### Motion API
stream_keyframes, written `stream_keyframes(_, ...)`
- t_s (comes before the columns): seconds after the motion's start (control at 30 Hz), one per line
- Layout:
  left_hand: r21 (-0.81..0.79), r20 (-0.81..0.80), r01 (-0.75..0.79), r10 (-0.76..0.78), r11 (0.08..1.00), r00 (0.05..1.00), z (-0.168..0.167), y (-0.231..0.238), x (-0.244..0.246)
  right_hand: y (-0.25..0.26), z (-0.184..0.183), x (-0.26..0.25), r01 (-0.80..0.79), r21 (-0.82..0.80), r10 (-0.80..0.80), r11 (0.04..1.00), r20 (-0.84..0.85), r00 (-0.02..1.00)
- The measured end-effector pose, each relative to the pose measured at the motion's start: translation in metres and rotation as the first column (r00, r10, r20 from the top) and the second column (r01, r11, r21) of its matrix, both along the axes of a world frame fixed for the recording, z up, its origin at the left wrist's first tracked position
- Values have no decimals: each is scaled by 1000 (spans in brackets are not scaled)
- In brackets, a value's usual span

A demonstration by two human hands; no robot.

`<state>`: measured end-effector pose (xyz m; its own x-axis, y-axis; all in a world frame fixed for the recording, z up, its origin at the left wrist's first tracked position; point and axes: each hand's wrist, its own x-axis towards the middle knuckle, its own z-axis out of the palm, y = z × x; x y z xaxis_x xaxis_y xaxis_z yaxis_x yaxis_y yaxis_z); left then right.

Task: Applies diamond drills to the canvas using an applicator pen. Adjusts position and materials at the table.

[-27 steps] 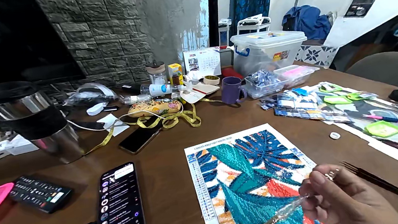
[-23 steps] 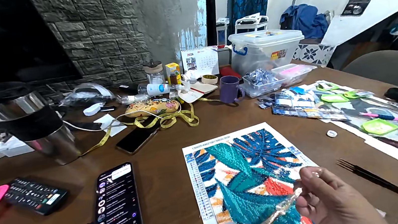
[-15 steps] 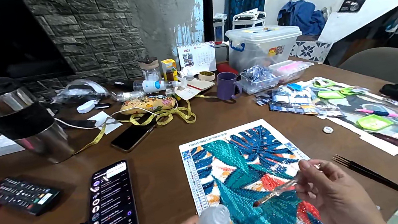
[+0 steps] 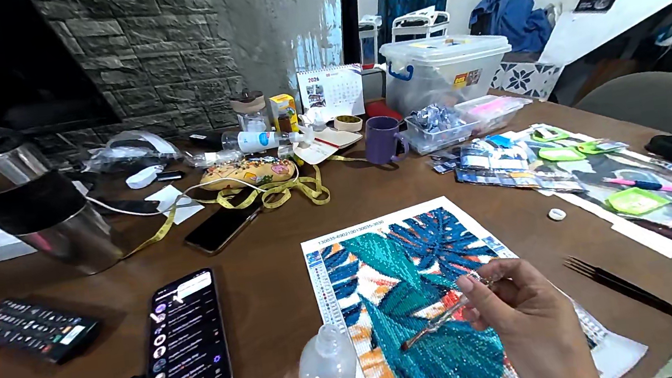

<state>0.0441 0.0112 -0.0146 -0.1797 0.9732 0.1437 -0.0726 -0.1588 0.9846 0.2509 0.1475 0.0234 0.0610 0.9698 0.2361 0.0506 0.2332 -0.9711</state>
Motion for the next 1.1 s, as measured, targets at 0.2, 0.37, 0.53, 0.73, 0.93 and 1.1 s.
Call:
stream_keyframes(0.2, -5, 5, 7, -7, 1000, 1000, -1, 0, 0, 1, 0, 3, -2, 36, 2, 999, 8, 1000)
stream_keyframes(0.37, -4, 22, 4, -4, 1000, 1000, -2, -1, 0, 0, -3, 0, -14, 7, 14, 1000, 12, 1000)
stream_keyframes(0.53, 0, 43, 10, -9, 1000, 999, -2, 0, 1, 6, -3, 6, 20, 50, -21, 999, 18, 1000)
stream_keyframes(0.73, -5, 31, 7, -7, 1000, 999, -2, 0, 0, 6, -3, 10, 27, 38, -28, 999, 20, 999)
stream_keyframes(0.93, -18, 17, 5, -5, 1000, 1000, 0, 0, 1, 12, -2, 39, 83, 28, -83, 996, 35, 996)
stream_keyframes(1.1, -21, -1, 6, -6, 1000, 1000, -1, 0, 1, 8, 6, 47, 82, 4, -81, 997, -67, 994)
